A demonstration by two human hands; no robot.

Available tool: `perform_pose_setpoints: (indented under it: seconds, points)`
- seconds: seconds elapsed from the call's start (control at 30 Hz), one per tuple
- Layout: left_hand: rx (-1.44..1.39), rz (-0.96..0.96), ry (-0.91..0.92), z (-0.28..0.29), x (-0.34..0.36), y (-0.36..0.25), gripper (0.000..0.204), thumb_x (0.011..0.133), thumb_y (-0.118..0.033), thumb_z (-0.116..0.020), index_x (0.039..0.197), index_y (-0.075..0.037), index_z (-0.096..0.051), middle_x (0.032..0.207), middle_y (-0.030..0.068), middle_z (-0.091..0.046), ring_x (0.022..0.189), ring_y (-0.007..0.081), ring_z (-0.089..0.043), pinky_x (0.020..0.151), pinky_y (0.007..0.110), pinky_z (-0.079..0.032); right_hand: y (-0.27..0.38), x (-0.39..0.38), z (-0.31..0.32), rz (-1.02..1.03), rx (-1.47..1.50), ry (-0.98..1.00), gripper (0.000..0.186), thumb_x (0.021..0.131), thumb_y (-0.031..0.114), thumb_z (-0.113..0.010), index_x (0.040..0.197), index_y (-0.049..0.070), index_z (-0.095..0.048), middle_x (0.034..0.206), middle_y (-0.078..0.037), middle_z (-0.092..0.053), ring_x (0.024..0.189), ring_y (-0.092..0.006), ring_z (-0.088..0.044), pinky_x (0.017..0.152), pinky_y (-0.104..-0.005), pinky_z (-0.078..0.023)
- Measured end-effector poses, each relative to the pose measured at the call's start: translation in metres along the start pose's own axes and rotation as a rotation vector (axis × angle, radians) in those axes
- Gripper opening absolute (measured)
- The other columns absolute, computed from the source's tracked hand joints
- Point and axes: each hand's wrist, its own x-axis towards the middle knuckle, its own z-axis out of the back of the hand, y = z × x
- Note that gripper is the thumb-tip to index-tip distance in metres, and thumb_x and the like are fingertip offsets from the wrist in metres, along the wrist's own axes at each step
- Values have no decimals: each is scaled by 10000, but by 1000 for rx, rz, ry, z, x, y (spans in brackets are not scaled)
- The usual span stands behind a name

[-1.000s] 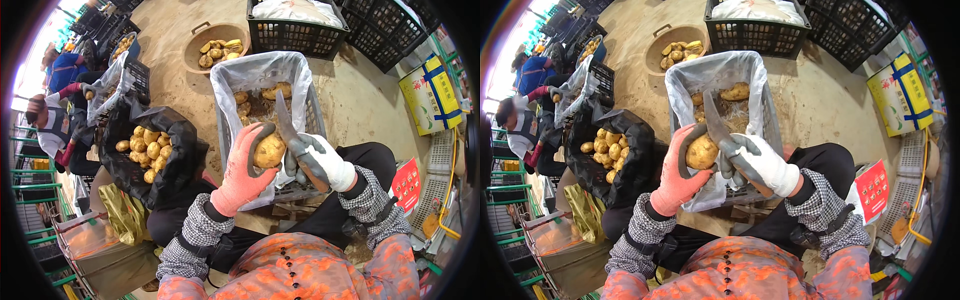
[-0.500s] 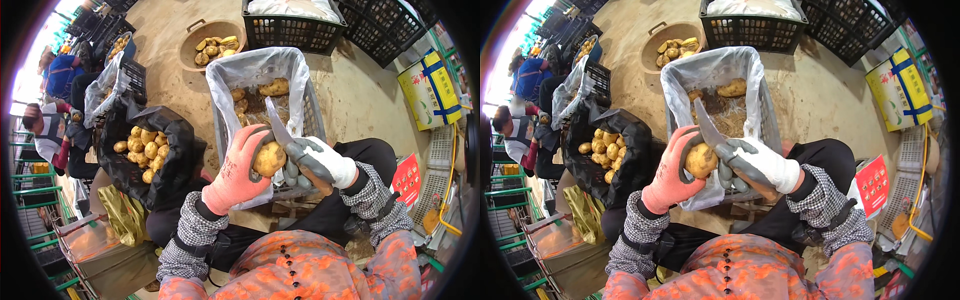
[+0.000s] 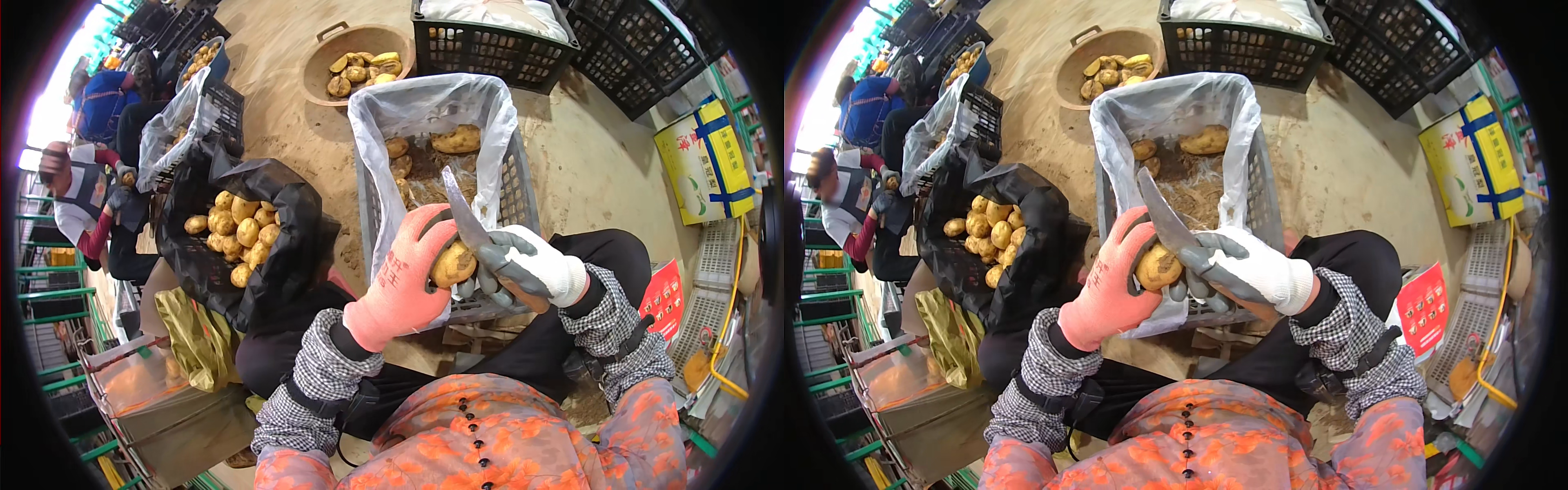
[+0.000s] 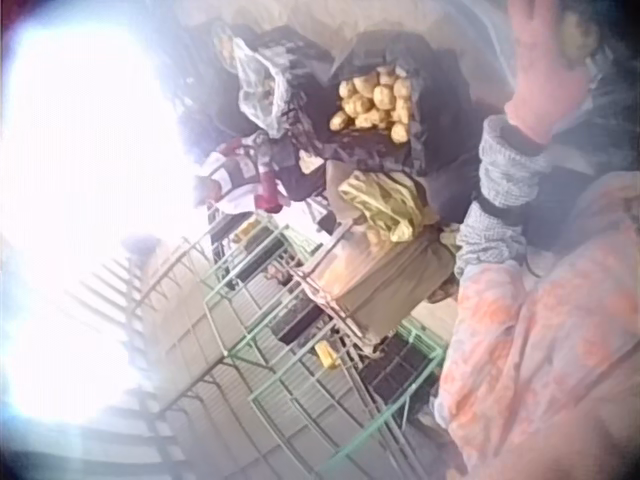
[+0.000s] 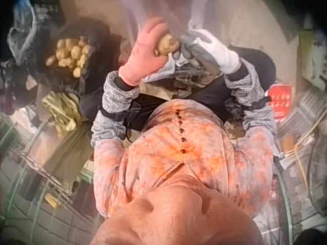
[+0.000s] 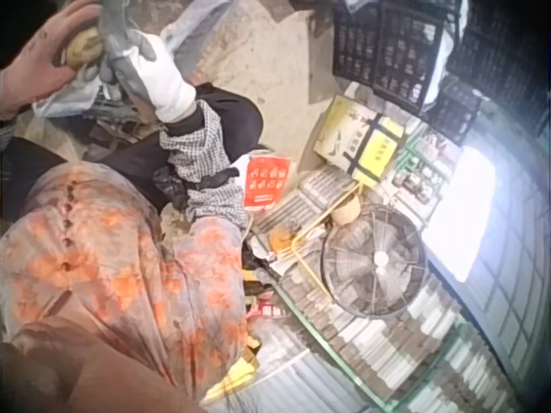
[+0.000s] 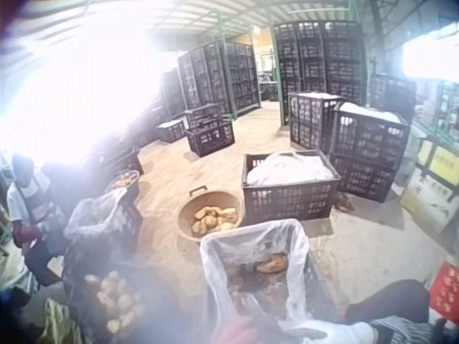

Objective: Trim damaged parts and sprouts from potatoes using a small knife.

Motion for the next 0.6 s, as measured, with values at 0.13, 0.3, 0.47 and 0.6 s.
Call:
perform_pose_setpoints:
  seconds: [0.13, 0.3, 0.47, 0.6]
  points:
    - [165, -76, -156, -6, 0, -1, 690, 561, 68, -602, 1236, -21, -487, 1294, 219, -434, 1224, 443, -403, 1032, 473, -364, -4, 7, -7, 154, -42, -138, 417, 949, 429, -569, 1041, 24, -607, 782, 0, -588, 687, -47, -507, 578, -203, -407]
    - [124, -24, -18, 1, -2, 2, 688, 571, 66, -595, 1244, -16, -475, 1301, 219, -430, 1226, 445, -400, 1037, 466, -361, 3, 5, -1, -26, -120, -5, 418, 951, 450, -559, 1013, 41, -618, 745, 23, -575, 643, -35, -489, 550, -186, -379]
    - [-92, 180, 51, 5, -6, 7, 752, 594, 41, -605, 1324, 15, -430, 1382, 231, -398, 1310, 379, -392, 1079, 370, -323, 8, 6, -6, -41, -153, -18, 408, 952, 448, -554, 972, 46, -619, 730, 15, -574, 582, -47, -482, 516, -202, -381]
    - [-17, 150, 59, 2, -8, 10, 764, 628, 34, -632, 1358, 6, -404, 1385, 189, -425, 1299, 311, -433, 1079, 352, -332, 9, 5, -9, -45, -164, -49, 434, 937, 441, -572, 876, 14, -624, 720, -18, -576, 569, -72, -496, 506, -223, -404]
